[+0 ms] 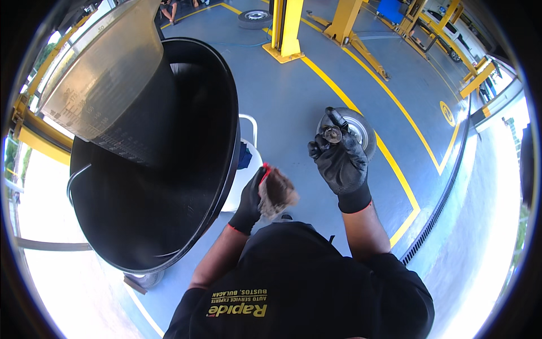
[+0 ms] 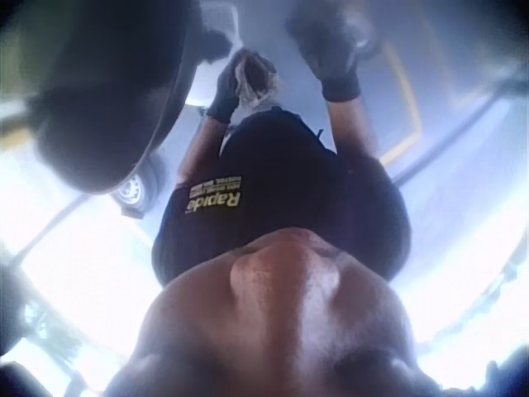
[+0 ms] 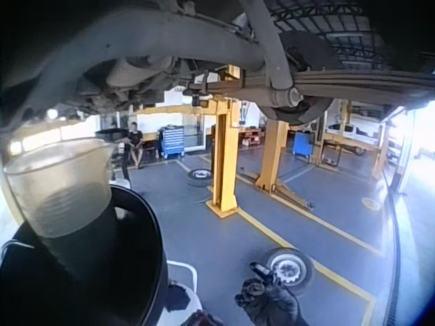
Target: The person prepares a funnel and oil filter, then positions an oil drain pan under a lifted vehicle. They remove the drain plug, allowing oil to drain into the pan, and later pour the collected oil into a measuring container.
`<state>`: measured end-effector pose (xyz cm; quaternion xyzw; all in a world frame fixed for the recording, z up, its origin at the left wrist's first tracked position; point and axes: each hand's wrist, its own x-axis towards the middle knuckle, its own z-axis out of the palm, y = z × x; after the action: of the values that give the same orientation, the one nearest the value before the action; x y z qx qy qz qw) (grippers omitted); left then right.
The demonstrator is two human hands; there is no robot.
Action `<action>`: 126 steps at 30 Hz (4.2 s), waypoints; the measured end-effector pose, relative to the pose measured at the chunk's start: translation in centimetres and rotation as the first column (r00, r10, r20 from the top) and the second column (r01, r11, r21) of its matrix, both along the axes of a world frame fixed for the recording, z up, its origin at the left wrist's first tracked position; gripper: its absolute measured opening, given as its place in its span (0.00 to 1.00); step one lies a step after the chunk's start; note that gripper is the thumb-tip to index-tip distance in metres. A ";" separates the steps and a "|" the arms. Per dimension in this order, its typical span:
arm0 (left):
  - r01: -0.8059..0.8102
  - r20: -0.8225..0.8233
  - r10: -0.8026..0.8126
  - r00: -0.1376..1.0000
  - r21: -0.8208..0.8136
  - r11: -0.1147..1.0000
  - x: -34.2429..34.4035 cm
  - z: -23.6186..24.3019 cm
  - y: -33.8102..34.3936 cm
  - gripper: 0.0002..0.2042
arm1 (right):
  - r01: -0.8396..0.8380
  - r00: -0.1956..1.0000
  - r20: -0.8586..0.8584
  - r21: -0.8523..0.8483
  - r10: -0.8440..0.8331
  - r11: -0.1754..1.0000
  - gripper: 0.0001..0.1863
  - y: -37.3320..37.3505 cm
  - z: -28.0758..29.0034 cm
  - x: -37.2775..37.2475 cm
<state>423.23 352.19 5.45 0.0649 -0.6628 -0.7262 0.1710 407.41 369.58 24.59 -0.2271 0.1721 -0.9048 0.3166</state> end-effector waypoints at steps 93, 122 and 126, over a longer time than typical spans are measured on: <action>0.056 -0.060 -0.033 0.998 0.440 0.896 -5.3 17.1 3.3 0.08 | 0.757 0.530 -0.793 0.284 -0.299 0.588 0.16 -1.0 -1.4 0.8; -0.473 -0.342 0.332 0.879 -0.540 0.697 -8.8 12.4 2.6 0.09 | -0.250 0.913 0.388 0.291 0.125 0.923 0.15 -1.4 -10.0 1.4; -0.549 -0.432 0.339 0.836 -0.677 0.490 -8.1 12.4 3.0 0.08 | -0.044 0.999 0.019 0.418 0.039 0.907 0.12 -1.8 -9.4 1.1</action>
<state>415.13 355.23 17.81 0.0656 -0.8431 -0.2972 0.4433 408.55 367.78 15.23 -0.1529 0.3555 -0.8411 0.3780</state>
